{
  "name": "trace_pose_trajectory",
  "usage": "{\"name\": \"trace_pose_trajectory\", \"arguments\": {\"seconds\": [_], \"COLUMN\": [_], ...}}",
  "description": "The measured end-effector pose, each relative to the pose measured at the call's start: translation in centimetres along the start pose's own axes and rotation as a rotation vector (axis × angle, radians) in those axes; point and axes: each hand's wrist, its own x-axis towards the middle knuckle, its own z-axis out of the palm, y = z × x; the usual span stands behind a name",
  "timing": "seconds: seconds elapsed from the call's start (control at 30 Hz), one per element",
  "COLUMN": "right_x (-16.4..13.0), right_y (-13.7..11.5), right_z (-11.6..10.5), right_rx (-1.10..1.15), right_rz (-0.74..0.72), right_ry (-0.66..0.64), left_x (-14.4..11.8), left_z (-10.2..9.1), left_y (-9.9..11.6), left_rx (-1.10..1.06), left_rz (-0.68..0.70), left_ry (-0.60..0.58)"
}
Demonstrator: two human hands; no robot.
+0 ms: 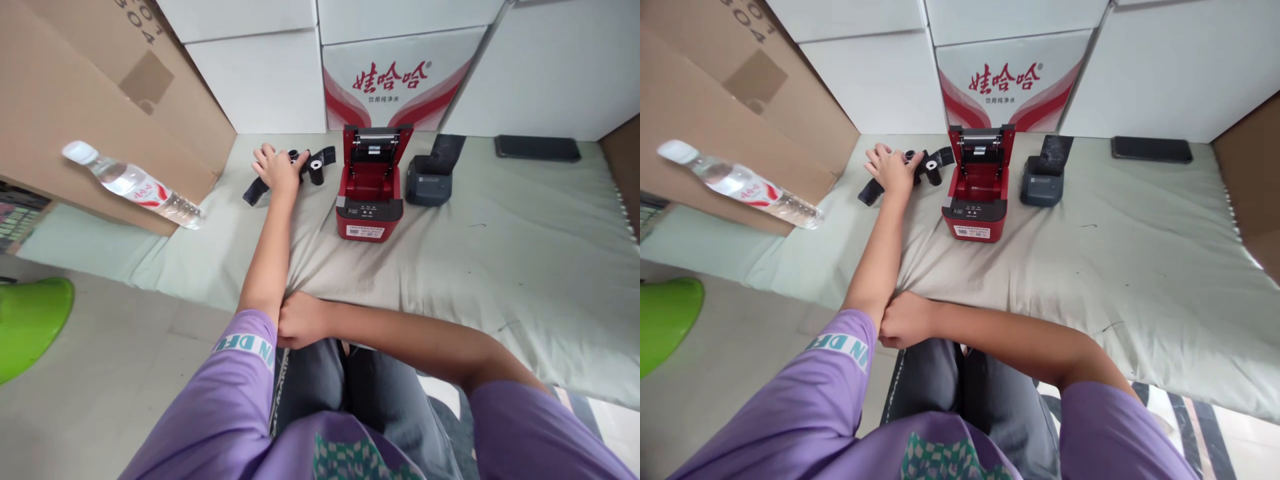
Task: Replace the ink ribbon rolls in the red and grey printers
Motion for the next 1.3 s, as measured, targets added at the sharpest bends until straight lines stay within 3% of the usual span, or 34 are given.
{"name": "trace_pose_trajectory", "arguments": {"seconds": [0.1, 0.23, 0.33, 0.5, 0.6, 0.73, 0.87, 1.0, 1.2, 1.3], "right_x": [0.0, 0.0, 0.0, 0.0, 0.1, 0.1, 0.0, 0.1, 0.1, 0.0], "right_y": [0.0, 0.0, 0.0, -0.1, -0.1, -0.1, -0.1, -0.2, -0.2, -0.2], "right_z": [0.0, -0.1, -0.1, -0.2, -0.1, -0.1, -0.2, -0.4, -0.8, -0.8], "right_rx": [0.005, 0.012, 0.014, 0.017, 0.015, 0.016, 0.015, 0.014, 0.031, 0.032], "right_rz": [0.005, 0.006, 0.01, 0.003, 0.008, 0.005, 0.006, 0.01, 0.006, 0.009], "right_ry": [0.0, -0.007, -0.01, -0.022, -0.027, -0.022, -0.023, -0.043, -0.06, -0.061], "left_x": [-0.3, -0.1, 0.5, 1.2, 1.2, 1.3, 1.3, 0.9, 0.0, -0.8], "left_z": [-0.3, -0.4, -0.8, -1.1, -0.2, 0.9, 0.6, -1.7, -7.6, -9.3], "left_y": [0.2, 0.2, 0.3, 0.6, 0.6, 0.4, 0.4, 0.9, 2.7, 3.7], "left_rx": [-0.029, -0.083, -0.136, -0.128, -0.073, -0.042, -0.059, -0.171, -0.736, -0.801], "left_rz": [-0.015, -0.053, 0.005, 0.325, 0.44, 0.471, 0.446, 0.483, 0.666, 0.683], "left_ry": [-0.029, 0.093, 0.116, -0.135, -0.2, -0.199, -0.217, -0.182, 0.076, 0.212]}}
